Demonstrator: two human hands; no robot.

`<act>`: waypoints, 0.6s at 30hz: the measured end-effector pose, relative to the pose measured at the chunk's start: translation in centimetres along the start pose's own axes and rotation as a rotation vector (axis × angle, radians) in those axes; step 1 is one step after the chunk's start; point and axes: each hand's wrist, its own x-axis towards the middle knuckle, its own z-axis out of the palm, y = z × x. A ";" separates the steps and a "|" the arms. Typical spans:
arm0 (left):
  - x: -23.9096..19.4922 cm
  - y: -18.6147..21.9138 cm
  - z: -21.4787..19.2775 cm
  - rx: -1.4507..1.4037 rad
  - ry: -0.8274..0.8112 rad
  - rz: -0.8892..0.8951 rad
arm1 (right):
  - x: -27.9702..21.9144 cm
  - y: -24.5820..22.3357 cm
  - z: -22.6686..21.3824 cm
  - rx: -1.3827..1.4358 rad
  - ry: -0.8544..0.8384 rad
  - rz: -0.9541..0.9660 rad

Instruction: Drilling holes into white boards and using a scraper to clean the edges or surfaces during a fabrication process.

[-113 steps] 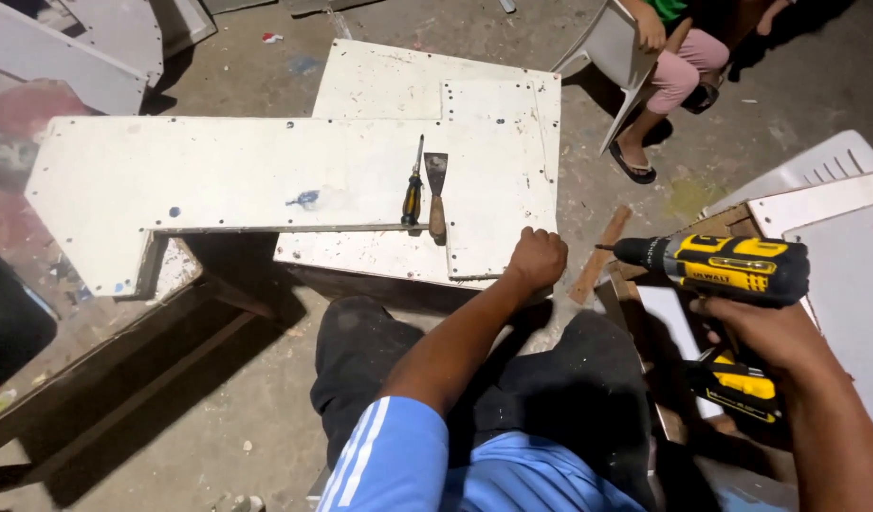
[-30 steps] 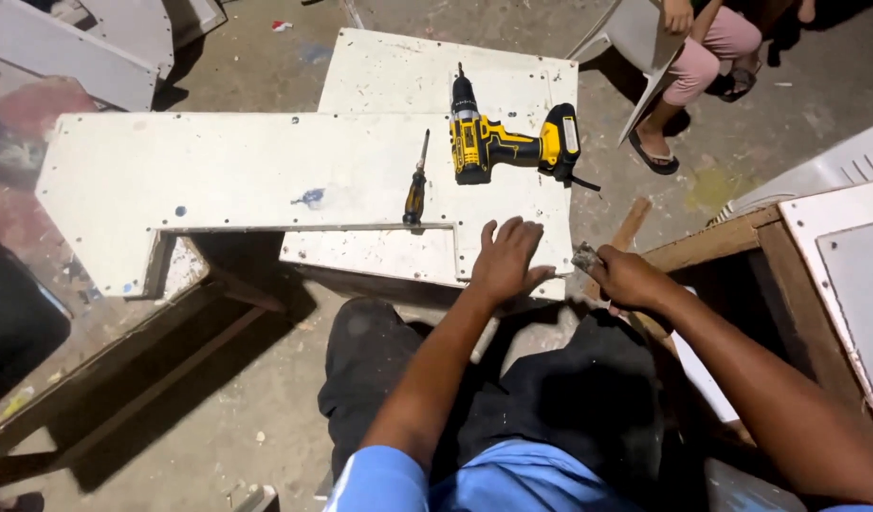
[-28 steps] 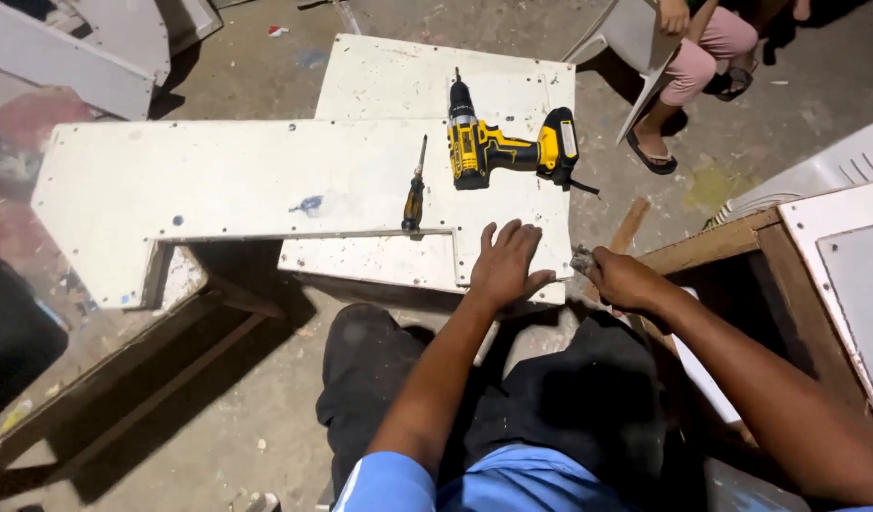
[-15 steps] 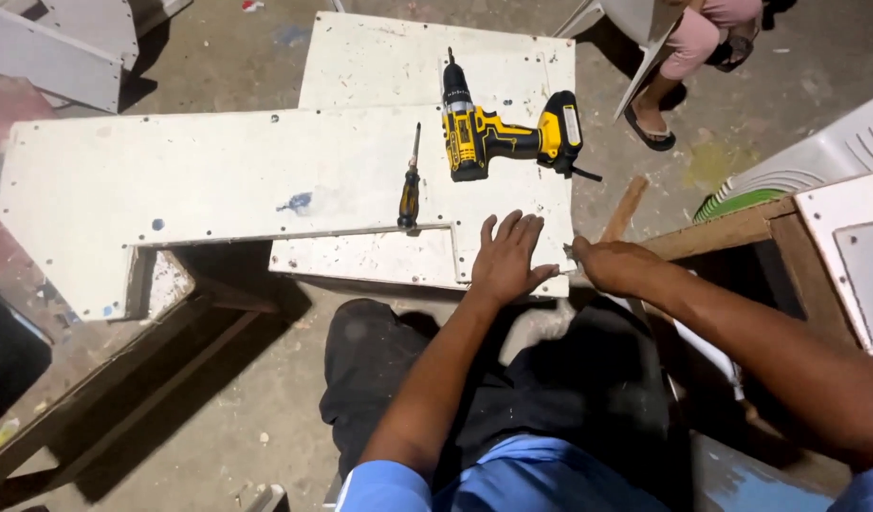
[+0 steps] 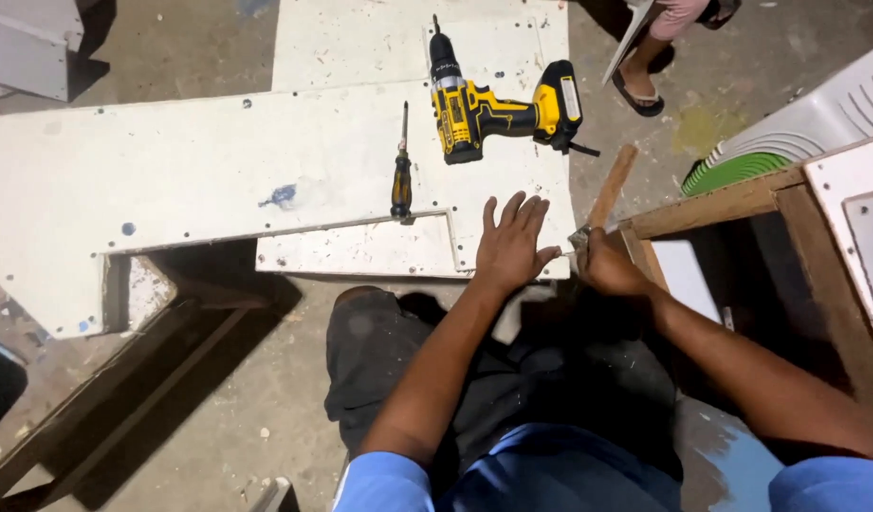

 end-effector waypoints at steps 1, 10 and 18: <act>-0.1 -0.1 0.0 -0.002 -0.005 0.003 | 1.3 1.5 0.3 0.002 0.000 0.006; -0.1 -0.4 -0.3 0.022 0.045 0.016 | 6.3 5.1 -3.0 -0.592 0.099 -0.598; -0.5 -0.4 0.6 -0.029 0.044 -0.007 | 5.6 5.7 -0.9 -0.707 0.099 -0.563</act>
